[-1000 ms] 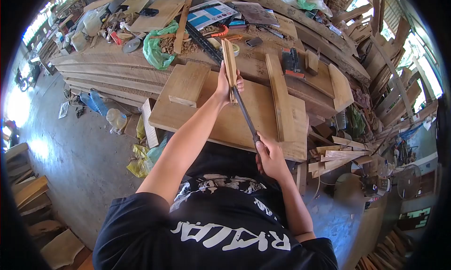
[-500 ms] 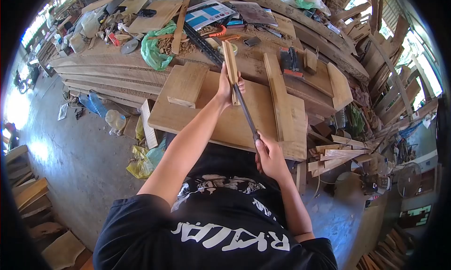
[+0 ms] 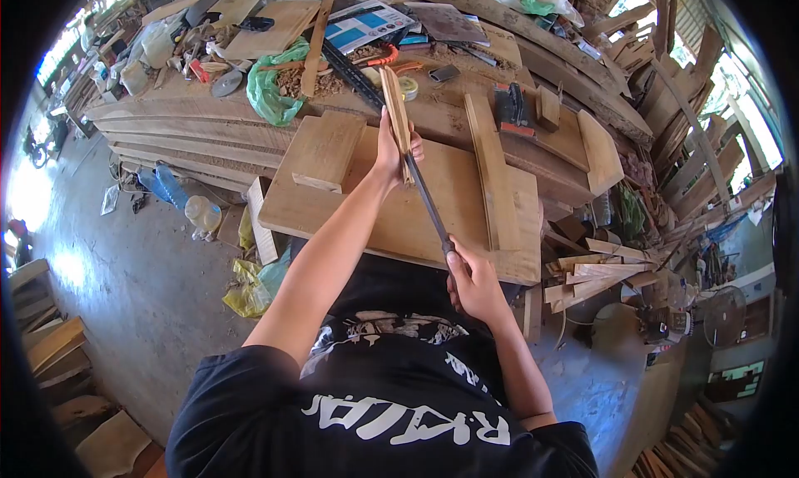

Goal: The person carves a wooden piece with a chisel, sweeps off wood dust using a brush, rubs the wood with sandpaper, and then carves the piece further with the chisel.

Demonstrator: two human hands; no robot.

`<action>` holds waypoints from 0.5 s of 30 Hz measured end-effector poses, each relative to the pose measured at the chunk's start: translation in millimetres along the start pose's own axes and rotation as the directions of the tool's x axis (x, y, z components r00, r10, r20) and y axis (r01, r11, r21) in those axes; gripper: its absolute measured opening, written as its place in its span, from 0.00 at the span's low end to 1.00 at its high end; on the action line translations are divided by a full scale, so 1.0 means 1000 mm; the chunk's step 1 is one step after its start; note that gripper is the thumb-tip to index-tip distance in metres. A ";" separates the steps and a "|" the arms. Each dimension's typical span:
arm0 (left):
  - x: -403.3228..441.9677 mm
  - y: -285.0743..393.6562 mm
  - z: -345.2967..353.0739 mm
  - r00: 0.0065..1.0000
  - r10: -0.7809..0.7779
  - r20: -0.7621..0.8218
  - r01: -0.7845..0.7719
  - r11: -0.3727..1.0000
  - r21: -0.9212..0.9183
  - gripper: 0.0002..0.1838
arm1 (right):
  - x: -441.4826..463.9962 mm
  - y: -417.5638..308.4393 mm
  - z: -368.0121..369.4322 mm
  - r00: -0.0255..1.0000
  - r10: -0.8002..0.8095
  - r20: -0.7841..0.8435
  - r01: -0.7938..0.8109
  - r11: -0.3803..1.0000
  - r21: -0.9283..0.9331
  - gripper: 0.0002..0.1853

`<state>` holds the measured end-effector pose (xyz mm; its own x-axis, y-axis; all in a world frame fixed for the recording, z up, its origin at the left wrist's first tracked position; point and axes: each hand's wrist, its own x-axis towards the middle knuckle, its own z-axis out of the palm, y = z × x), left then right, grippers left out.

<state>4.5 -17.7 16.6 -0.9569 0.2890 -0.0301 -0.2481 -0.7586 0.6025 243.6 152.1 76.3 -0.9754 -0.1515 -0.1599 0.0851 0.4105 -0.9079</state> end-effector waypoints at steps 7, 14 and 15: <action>0.000 -0.002 0.003 0.997 -0.038 0.068 0.045 0.994 -0.104 0.36 | 0.018 -0.001 0.005 0.996 -0.080 -0.043 0.078 0.996 -0.038 0.22; 0.003 0.010 -0.006 0.998 0.047 -0.036 -0.050 0.994 -0.098 0.35 | 0.008 -0.007 0.006 1.000 -0.025 0.009 0.025 1.000 -0.015 0.23; 0.002 0.008 -0.003 1.000 0.000 0.000 0.000 0.994 -0.110 0.36 | 0.009 -0.007 0.006 1.000 -0.022 0.006 0.022 1.000 -0.009 0.23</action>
<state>0.5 -25.4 18.8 -0.9569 0.2888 -0.0305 -0.2631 -0.8181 0.5114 235.5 142.6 79.1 -0.9759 -0.1654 -0.1423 0.0619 0.4155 -0.9075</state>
